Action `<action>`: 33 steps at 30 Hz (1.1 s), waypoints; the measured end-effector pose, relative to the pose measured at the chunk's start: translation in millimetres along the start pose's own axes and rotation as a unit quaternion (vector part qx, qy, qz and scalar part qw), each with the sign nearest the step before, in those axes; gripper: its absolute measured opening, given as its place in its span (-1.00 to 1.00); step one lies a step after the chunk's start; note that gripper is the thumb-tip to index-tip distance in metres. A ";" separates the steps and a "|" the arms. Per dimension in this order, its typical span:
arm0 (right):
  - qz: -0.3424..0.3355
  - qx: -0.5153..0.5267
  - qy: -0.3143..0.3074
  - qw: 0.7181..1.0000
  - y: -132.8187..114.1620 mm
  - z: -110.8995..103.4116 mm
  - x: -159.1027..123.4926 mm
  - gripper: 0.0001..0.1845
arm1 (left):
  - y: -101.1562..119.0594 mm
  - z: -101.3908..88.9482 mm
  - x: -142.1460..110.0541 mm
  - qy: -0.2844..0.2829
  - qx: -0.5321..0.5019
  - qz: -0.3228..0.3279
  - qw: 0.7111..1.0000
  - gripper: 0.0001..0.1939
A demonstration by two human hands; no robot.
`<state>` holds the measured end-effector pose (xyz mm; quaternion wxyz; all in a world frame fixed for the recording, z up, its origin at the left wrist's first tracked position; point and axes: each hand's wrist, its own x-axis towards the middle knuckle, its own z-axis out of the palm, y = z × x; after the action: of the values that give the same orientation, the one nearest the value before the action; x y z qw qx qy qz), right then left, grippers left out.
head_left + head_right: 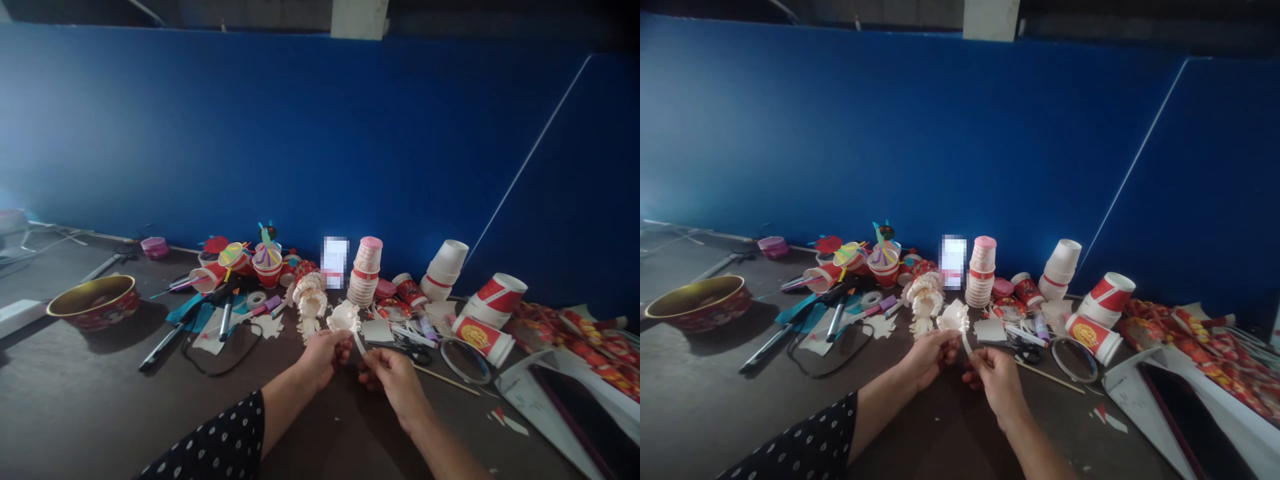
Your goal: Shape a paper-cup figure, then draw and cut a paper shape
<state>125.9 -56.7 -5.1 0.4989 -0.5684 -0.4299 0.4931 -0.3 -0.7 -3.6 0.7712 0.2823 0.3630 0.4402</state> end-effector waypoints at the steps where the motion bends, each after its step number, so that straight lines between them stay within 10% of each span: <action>1: 0.001 0.002 0.001 1.000 0.0 -0.1 0.3 -0.65 | 0.2 0.5 -0.3 0.001 0.000 -0.002 1.000 -0.85; 33: -0.009 -0.019 0.003 1.000 2.8 2.1 1.7 -0.65 | 0.5 2.3 -2.2 0.015 0.012 -0.005 1.000 -0.85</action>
<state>124.0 -55.1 -8.1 0.4942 -0.5753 -0.4427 0.4784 0.6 -2.7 -1.2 0.7645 0.2833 0.3814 0.4358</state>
